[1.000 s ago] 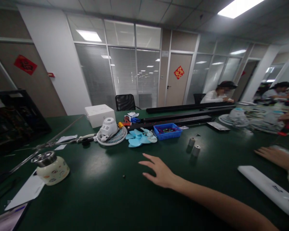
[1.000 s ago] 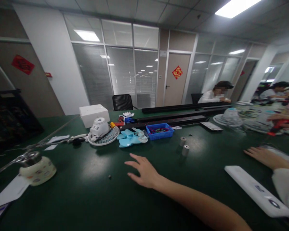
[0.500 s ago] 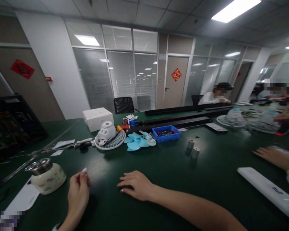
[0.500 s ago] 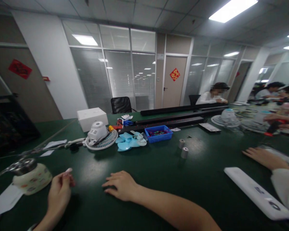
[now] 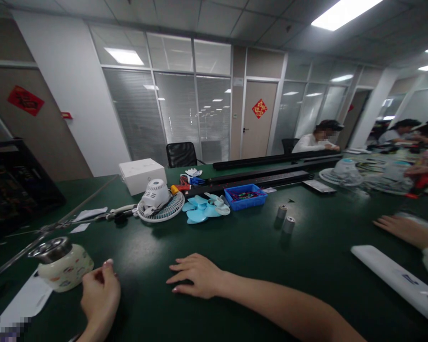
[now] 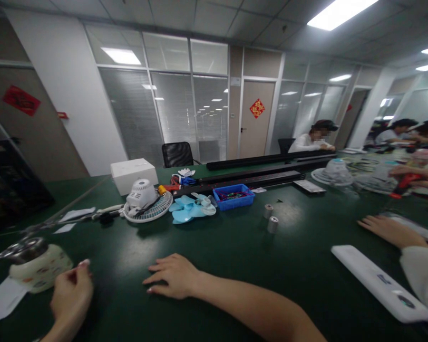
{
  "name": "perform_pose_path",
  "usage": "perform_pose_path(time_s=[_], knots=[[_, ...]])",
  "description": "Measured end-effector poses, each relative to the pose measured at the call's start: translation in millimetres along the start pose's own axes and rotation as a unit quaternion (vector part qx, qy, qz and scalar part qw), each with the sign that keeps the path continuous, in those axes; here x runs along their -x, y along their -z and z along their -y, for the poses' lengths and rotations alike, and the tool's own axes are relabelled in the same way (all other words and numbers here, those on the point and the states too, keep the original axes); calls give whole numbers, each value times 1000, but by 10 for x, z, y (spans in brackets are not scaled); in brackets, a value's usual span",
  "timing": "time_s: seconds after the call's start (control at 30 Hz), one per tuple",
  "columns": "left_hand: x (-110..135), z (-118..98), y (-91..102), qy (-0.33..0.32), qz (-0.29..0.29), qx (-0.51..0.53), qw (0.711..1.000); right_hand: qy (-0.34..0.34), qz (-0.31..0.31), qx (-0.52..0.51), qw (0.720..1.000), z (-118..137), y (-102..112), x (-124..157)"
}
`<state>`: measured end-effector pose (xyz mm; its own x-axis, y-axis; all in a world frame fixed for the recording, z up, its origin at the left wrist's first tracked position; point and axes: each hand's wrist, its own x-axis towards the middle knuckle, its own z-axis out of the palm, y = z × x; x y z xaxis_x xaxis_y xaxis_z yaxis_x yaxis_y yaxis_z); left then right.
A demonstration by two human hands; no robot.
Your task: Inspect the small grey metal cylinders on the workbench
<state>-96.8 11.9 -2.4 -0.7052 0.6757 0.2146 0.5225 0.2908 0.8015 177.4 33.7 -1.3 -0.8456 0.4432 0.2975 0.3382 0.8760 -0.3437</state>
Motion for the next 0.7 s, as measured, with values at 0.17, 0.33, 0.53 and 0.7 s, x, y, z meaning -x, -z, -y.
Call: perform_pose_path(time_s=[0.17, 0.33, 0.53, 0.7], knots=[[-175, -14, 53, 36, 74, -189, 979, -23, -38, -25, 999, -79, -128, -14], [-165, -66, 52, 15, 129, -243, 961, -50, -72, -54, 995, -90, -176, -7], [-203, 67, 7, -32, 148, -257, 954, -53, -107, -48, 992, -71, -96, 60], [-231, 121, -14, -48, 158, -269, 949, -144, -193, 4, 971, -304, 470, 573]])
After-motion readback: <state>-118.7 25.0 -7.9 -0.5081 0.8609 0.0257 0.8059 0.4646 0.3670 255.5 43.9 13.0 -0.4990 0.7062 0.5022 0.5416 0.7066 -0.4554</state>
